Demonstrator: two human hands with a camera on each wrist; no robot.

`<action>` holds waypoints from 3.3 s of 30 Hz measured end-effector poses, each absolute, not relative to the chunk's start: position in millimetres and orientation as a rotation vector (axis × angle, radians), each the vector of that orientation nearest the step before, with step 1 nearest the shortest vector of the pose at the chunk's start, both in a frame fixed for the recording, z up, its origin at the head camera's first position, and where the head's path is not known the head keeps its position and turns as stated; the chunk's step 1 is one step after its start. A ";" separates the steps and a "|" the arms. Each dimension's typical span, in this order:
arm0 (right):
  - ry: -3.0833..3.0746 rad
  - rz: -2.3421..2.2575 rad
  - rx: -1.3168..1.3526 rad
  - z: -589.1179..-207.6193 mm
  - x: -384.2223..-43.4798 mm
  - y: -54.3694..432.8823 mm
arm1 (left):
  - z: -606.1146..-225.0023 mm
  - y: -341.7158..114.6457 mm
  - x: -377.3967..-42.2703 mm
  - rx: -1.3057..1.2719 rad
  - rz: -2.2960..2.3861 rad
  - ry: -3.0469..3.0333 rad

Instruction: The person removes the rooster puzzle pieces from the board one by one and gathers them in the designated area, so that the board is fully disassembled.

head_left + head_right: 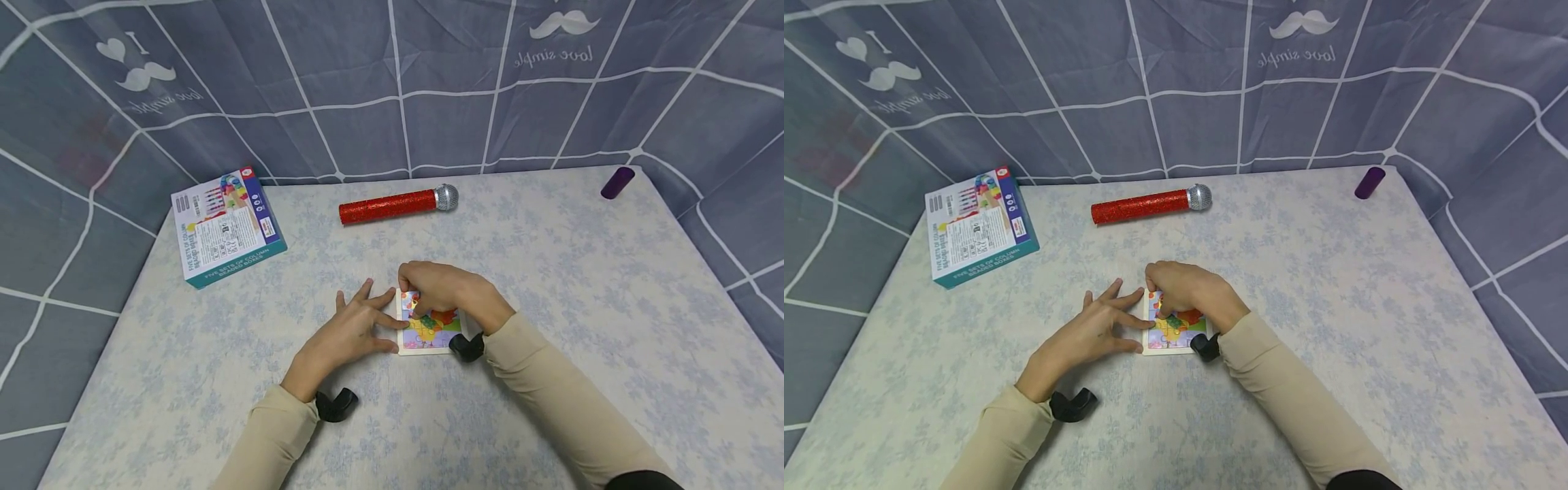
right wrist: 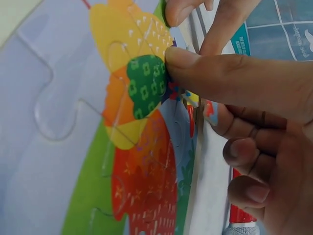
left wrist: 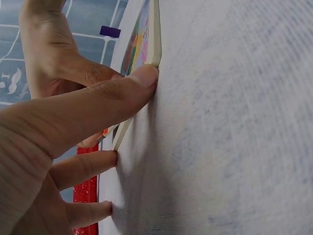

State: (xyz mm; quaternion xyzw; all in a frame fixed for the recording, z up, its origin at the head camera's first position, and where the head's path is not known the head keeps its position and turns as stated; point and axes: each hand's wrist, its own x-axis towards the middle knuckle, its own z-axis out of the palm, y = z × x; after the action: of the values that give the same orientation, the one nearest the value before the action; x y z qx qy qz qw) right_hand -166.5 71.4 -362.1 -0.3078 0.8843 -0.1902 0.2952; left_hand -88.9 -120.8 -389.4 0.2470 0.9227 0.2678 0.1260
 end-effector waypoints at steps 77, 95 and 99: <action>2.513 -1.004 -0.408 -383.7 -176.4 208.2 | -387.9 -116.1 -87.2 0.589 0.857 2.637; 2.532 -1.050 -0.449 -381.0 -178.1 206.3 | -387.9 -116.6 -87.3 0.588 0.852 2.640; 2.541 -1.079 -0.508 -381.1 -179.6 197.5 | -388.0 -116.7 -87.3 0.586 0.862 2.640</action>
State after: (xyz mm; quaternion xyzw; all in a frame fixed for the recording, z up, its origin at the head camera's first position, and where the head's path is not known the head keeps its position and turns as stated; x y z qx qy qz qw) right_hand -179.6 197.5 -381.1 -0.1784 0.8925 -0.3791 0.1666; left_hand -87.3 -116.7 -388.0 0.2042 0.9195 0.3000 0.1510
